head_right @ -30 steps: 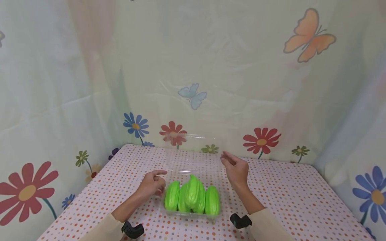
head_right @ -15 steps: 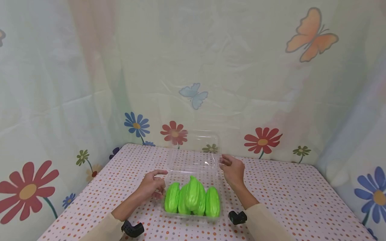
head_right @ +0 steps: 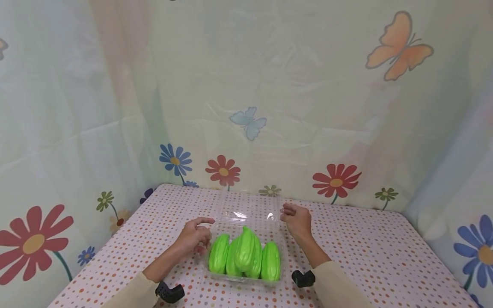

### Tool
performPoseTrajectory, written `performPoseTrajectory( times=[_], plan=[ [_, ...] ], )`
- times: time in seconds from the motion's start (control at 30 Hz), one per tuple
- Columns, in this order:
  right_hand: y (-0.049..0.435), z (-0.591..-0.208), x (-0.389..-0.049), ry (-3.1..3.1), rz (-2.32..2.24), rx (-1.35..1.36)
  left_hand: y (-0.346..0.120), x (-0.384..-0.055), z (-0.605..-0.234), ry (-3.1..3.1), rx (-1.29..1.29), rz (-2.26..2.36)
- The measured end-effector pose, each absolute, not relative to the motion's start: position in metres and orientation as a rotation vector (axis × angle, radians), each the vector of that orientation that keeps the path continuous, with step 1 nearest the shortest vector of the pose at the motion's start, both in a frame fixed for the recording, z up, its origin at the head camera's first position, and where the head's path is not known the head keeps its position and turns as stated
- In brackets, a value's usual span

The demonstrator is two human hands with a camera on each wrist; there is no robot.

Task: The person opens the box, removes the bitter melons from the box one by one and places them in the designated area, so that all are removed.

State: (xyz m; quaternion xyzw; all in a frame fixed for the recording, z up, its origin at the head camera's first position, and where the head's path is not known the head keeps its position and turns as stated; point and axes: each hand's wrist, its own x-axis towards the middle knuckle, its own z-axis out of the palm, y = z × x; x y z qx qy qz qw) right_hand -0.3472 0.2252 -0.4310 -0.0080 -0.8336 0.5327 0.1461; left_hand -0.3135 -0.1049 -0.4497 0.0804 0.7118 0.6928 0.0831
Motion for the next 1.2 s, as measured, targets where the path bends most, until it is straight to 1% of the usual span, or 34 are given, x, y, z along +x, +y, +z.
performPoseTrajectory(
  times=[0.43,0.63,0.97,1.2],
  plan=[
    [0.216,-0.44,-0.35,-2.426,1.702,-0.062,-0.108,-0.319,-0.455,2.056,0.184,2.103],
    [0.209,-0.442,-0.35,-2.384,1.846,-0.097,-0.114,-0.322,-0.456,2.128,0.17,2.098],
    [0.204,-0.444,-0.349,-2.387,1.859,-0.069,-0.121,-0.324,-0.457,2.145,0.15,2.086],
    [0.206,-0.44,-0.344,-2.432,1.727,-0.165,-0.121,-0.325,-0.457,2.142,0.133,2.091]
  ],
)
